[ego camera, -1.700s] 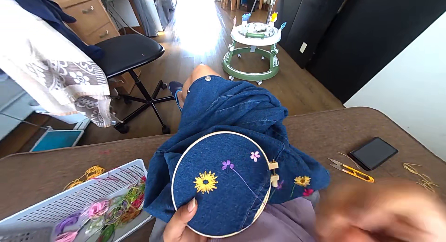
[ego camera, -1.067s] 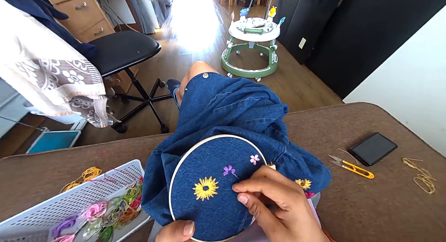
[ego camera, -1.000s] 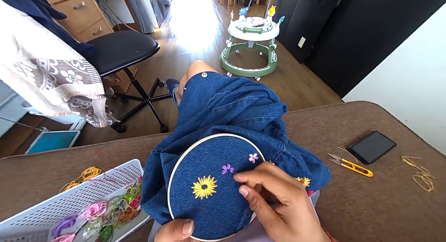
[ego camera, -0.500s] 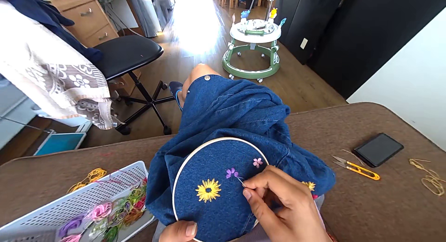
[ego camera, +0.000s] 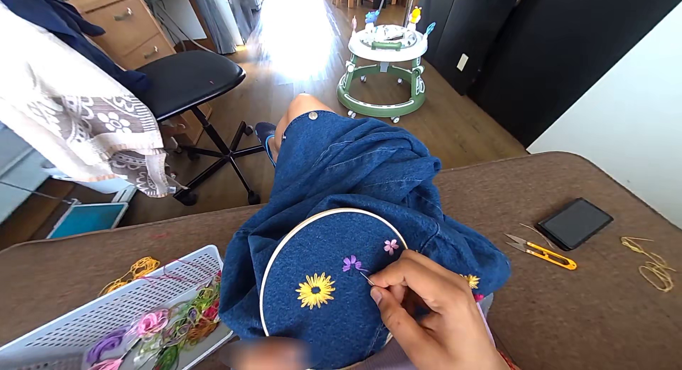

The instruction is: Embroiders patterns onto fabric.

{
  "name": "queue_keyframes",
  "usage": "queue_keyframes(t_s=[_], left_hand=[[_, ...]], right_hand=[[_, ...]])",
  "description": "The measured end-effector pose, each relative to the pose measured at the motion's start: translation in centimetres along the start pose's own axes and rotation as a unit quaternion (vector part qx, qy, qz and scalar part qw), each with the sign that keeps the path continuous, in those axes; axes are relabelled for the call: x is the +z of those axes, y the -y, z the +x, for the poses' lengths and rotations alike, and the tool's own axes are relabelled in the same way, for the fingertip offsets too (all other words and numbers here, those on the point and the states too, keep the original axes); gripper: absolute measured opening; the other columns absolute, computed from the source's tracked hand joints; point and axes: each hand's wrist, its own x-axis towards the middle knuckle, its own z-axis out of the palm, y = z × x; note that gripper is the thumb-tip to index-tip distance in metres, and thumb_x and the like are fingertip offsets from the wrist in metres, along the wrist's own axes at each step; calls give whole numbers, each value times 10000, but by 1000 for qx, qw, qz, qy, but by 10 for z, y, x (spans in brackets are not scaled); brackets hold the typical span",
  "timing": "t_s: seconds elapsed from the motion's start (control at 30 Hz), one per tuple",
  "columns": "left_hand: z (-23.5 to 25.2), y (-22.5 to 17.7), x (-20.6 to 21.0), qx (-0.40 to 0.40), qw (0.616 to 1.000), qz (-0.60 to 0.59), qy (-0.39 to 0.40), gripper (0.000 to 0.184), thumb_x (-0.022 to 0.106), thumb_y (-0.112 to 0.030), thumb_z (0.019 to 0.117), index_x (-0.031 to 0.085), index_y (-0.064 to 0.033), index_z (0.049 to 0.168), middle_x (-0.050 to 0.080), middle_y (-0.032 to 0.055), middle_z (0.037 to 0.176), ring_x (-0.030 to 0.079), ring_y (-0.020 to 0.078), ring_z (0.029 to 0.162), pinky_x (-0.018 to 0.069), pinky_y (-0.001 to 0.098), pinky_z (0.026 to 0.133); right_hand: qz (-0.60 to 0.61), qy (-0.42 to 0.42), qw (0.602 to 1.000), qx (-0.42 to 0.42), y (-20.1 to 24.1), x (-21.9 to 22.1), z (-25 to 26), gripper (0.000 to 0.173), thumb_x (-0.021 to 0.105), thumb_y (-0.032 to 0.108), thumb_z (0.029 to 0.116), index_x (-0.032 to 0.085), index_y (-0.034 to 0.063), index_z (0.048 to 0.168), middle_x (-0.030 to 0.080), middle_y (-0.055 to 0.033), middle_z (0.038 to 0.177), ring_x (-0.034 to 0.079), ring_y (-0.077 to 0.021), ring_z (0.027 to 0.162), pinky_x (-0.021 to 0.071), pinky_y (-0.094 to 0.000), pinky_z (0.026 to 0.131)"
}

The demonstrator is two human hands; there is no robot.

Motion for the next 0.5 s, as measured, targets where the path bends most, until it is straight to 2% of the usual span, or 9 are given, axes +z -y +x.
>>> queue_keyframes(t_s=[0.5], left_hand=[[0, 0, 4, 6, 1000, 10, 1, 364, 559, -25, 955, 705, -70, 1284, 723, 60, 1267, 645, 143, 1241, 493, 350, 1092]], right_hand=[[16, -14, 1000, 17, -4, 8, 2, 138, 661, 174, 981, 703, 42, 970, 608, 1, 789, 540, 33, 647, 459, -88, 564]])
